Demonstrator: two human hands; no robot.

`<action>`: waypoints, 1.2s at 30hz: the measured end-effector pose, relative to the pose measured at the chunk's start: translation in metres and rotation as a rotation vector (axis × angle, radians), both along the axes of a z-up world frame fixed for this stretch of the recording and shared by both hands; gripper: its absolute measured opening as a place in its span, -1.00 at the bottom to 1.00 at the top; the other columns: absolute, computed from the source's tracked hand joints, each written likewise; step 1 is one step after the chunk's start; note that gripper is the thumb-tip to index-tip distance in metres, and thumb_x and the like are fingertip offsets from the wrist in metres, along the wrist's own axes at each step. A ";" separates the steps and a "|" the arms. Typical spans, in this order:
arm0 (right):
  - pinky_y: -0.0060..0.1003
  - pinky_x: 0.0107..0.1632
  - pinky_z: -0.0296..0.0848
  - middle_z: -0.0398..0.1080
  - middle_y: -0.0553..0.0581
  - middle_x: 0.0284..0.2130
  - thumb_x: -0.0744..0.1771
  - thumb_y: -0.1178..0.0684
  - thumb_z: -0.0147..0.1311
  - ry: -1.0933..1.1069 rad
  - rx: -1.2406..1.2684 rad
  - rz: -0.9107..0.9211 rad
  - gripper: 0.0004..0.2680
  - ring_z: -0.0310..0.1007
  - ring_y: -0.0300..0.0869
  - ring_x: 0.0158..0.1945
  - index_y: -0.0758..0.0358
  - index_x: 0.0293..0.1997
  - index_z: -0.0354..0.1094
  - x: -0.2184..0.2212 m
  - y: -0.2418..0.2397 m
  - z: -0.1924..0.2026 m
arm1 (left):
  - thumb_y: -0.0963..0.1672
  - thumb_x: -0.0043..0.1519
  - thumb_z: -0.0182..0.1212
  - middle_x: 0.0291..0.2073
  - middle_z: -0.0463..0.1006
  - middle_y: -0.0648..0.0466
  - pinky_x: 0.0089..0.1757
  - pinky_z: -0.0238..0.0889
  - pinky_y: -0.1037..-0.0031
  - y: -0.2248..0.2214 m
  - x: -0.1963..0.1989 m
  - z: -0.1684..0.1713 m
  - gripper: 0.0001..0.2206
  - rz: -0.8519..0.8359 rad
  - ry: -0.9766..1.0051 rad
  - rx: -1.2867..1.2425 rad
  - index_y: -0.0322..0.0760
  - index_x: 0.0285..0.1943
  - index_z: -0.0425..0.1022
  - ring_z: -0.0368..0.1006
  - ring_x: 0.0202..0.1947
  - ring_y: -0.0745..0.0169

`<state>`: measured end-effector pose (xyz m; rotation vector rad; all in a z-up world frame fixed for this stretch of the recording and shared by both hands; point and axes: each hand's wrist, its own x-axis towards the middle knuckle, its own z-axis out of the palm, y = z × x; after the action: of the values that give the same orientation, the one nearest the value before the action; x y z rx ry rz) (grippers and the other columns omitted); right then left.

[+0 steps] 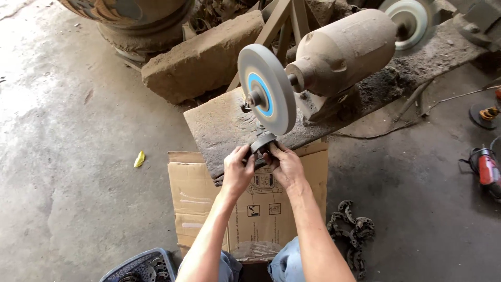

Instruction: Grinding metal motorcycle parts using a bench grinder while sitting on the floor

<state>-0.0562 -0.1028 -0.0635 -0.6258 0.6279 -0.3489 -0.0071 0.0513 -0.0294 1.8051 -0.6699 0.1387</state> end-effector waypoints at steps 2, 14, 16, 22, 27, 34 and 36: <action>-0.15 -0.03 0.63 0.55 0.26 -0.28 0.28 0.22 0.33 -0.002 0.038 -0.022 -0.87 0.56 -0.04 -0.19 0.32 -0.14 0.52 -0.001 -0.009 -0.007 | -0.27 0.20 0.28 -0.29 0.57 -0.19 -0.36 0.49 0.18 -0.010 0.000 0.007 -0.75 0.013 -0.083 0.017 -0.43 0.06 0.56 0.58 -0.33 -0.23; -0.03 0.00 0.65 0.55 0.43 -0.24 0.27 0.28 0.32 -0.017 0.250 -0.255 -0.88 0.60 0.09 -0.16 0.36 -0.17 0.52 0.005 -0.032 -0.011 | -0.26 0.26 0.16 -0.29 0.52 -0.11 -0.23 0.48 0.20 -0.047 0.011 0.011 -0.76 -0.020 -0.285 0.191 -0.38 0.10 0.49 0.55 -0.27 -0.17; -0.04 0.00 0.65 0.55 0.42 -0.23 0.27 0.27 0.32 -0.021 0.244 -0.263 -0.89 0.61 0.09 -0.15 0.35 -0.18 0.52 0.007 -0.029 -0.003 | -0.27 0.26 0.15 -0.28 0.53 -0.11 -0.23 0.48 0.23 -0.046 0.014 0.010 -0.76 -0.019 -0.289 0.203 -0.41 0.11 0.50 0.56 -0.28 -0.13; 0.11 0.04 0.63 0.53 0.49 -0.21 0.28 0.31 0.28 -0.088 0.156 -0.230 -0.88 0.60 0.16 -0.12 0.43 -0.14 0.51 0.010 -0.016 -0.011 | -0.27 0.25 0.16 -0.25 0.54 -0.18 -0.21 0.48 0.18 -0.027 0.008 0.007 -0.74 -0.008 -0.288 0.207 -0.50 0.13 0.48 0.56 -0.25 -0.19; 0.08 0.04 0.63 0.53 0.49 -0.22 0.28 0.32 0.28 -0.096 0.089 -0.178 -0.86 0.59 0.18 -0.14 0.48 -0.12 0.49 0.015 0.000 -0.008 | -0.26 0.23 0.21 -0.26 0.52 -0.17 -0.20 0.48 0.18 -0.009 0.007 0.000 -0.75 0.044 -0.382 0.154 -0.48 0.10 0.48 0.55 -0.23 -0.25; 0.01 -0.01 0.65 0.55 0.41 -0.26 0.28 0.27 0.31 -0.041 0.001 -0.050 -0.85 0.61 0.10 -0.19 0.42 -0.11 0.51 0.009 0.017 0.015 | -0.25 0.24 0.20 -0.23 0.53 -0.14 -0.18 0.47 0.20 0.013 0.007 -0.011 -0.74 0.069 -0.381 0.133 -0.45 0.10 0.48 0.55 -0.20 -0.23; -0.07 -0.08 0.68 0.56 0.38 -0.28 0.27 0.25 0.34 -0.007 0.009 -0.021 -0.85 0.62 0.07 -0.23 0.39 -0.12 0.52 0.007 0.013 0.005 | -0.25 0.20 0.25 -0.23 0.52 -0.13 -0.19 0.45 0.17 0.017 0.004 -0.010 -0.73 0.029 -0.347 0.144 -0.42 0.09 0.50 0.54 -0.22 -0.24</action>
<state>-0.0497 -0.0896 -0.0580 -0.6092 0.6299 -0.3678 -0.0027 0.0681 -0.0394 1.9496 -0.9174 0.4400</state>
